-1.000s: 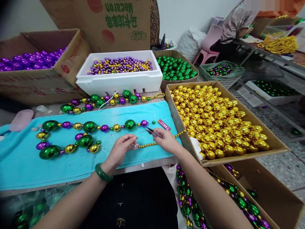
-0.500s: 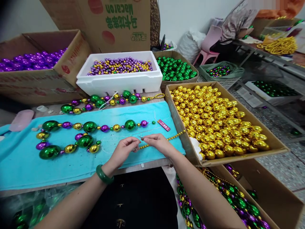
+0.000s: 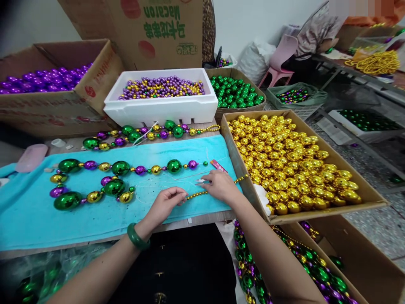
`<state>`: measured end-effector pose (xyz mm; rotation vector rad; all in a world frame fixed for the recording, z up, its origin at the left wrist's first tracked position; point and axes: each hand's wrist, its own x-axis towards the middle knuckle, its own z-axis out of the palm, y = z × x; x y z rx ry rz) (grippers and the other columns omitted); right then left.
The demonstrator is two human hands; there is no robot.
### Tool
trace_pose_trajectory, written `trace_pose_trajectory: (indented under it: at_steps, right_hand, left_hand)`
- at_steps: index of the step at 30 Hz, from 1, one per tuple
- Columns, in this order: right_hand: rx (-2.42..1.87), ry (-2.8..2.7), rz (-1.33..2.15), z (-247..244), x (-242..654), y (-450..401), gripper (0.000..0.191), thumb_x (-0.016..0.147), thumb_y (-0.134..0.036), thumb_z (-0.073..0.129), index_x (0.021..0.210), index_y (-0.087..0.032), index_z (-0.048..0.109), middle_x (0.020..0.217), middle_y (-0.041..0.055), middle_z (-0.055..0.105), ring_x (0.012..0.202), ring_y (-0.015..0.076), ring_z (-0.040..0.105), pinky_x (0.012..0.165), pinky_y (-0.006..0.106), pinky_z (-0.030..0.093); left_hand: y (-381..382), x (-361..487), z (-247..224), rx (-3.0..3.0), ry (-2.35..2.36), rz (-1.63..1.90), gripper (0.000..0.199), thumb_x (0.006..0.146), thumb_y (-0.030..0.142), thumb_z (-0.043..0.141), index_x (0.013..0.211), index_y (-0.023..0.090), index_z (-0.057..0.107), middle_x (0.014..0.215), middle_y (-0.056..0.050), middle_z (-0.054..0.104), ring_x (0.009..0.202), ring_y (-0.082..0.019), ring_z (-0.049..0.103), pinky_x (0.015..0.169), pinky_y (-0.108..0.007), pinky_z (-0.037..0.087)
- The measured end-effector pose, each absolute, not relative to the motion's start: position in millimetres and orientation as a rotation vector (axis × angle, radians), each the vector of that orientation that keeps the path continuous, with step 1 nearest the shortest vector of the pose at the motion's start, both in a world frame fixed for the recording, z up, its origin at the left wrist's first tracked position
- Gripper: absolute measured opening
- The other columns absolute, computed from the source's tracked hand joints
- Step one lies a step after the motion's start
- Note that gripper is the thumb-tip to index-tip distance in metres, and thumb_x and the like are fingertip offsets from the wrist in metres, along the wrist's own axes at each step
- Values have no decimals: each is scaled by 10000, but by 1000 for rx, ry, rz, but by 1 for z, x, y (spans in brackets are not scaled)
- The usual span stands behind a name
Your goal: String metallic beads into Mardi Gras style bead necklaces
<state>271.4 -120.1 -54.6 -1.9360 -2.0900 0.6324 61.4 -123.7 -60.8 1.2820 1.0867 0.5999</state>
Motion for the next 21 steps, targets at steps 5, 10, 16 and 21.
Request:
trace_pose_trajectory:
  at_steps: [5, 10, 16, 21]
  right_hand:
    - [-2009, -2257, 219, -53, 271, -105, 256, 861, -238, 484, 1009, -208, 690, 1053, 90, 617, 1019, 249, 492, 845, 345, 364]
    - [-2040, -2376, 63, -63, 268, -92, 268, 863, -139, 436, 990, -185, 668, 993, 116, 584, 957, 241, 481, 756, 306, 386]
    - [-2042, -2368, 75, -72, 267, -84, 243, 877, -156, 417, 928, -174, 654, 987, 114, 582, 946, 240, 500, 696, 293, 408]
    - [-1905, -1982, 216, -41, 284, -104, 211, 869, -159, 412, 909, -162, 619, 961, 90, 616, 917, 200, 552, 763, 290, 432]
  left_hand:
    - [-135, 56, -62, 1400, 1111, 589, 227, 767, 364, 583, 760, 152, 664, 723, -29, 627, 683, -141, 522, 653, -256, 404]
    - [-138, 56, -55, 1450, 1101, 608, 215, 781, 349, 570, 757, 159, 666, 776, -38, 659, 745, -159, 549, 696, -263, 410]
    - [-138, 56, -55, 1436, 1109, 643, 200, 775, 342, 578, 751, 166, 668, 787, -36, 673, 758, -165, 572, 702, -263, 421]
    - [-133, 51, -61, 1417, 1119, 692, 203, 761, 356, 594, 749, 168, 671, 777, -39, 671, 754, -168, 580, 695, -267, 430]
